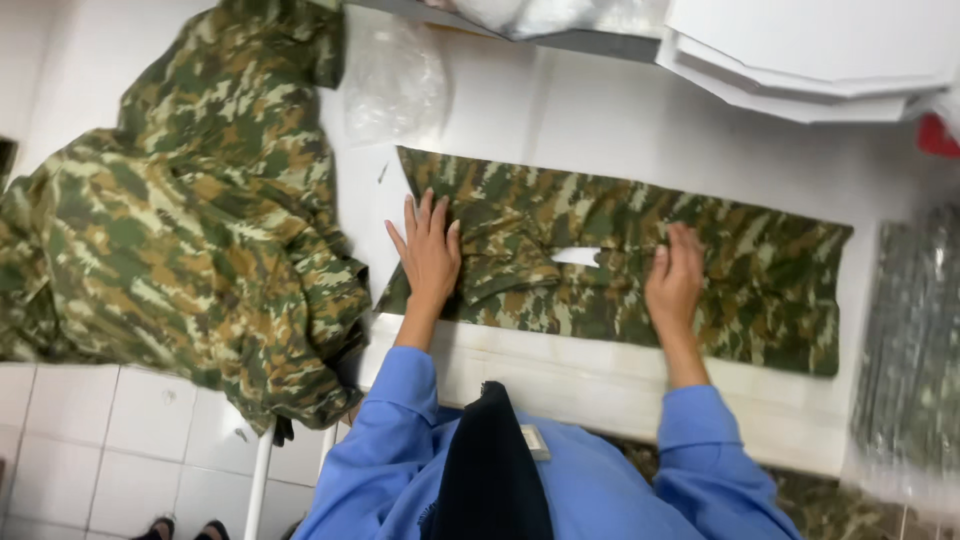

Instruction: The person folds camouflage garments by hand, inserts a white paper sheet into one, and places the folded items into clear plastic bags on a work table.

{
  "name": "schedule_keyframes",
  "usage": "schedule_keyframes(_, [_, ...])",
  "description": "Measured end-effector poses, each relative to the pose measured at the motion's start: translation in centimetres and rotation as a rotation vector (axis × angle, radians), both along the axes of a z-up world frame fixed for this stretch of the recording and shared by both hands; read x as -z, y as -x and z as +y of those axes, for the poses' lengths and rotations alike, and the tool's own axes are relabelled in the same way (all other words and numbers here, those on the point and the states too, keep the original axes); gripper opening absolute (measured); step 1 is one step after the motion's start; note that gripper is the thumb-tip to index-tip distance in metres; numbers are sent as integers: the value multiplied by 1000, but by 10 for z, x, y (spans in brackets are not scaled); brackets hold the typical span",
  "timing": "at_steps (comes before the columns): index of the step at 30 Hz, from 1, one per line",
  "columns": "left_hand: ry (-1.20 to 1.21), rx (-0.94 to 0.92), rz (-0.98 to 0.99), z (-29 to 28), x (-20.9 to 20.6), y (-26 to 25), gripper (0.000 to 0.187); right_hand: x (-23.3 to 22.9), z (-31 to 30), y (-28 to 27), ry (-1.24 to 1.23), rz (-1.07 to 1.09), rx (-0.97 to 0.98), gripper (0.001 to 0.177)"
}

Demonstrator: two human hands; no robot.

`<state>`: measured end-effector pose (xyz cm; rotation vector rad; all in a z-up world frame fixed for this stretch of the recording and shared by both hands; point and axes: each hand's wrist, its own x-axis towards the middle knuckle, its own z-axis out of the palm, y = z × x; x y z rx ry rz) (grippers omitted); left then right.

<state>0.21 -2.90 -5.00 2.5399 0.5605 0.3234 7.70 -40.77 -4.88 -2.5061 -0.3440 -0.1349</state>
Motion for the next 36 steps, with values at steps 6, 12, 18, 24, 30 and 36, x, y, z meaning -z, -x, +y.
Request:
schedule_keyframes(6, [-237, 219, 232, 23, -7, 11, 64, 28, -116, 40, 270, 76, 270, 58])
schedule_keyframes(12, [-250, 233, -15, -1, -10, -4, 56, 33, -172, 52, 181, -151, 329, 40])
schedule_keyframes(18, [-255, 791, 63, -81, 18, -39, 26, 35, -235, 30, 260, -183, 463, 25])
schedule_keyframes(24, [-167, 805, 453, -96, -10, -45, 27, 41, -277, 25, 288, 298, 505, 27])
schedule_keyframes(30, [165, 795, 430, -81, -31, -46, 15, -47, -248, 38, -202, 425, 424, 16])
schedule_keyframes(36, [190, 658, 250, -90, -4, -37, 16, 47, -277, 14, -271, 58, 652, 26])
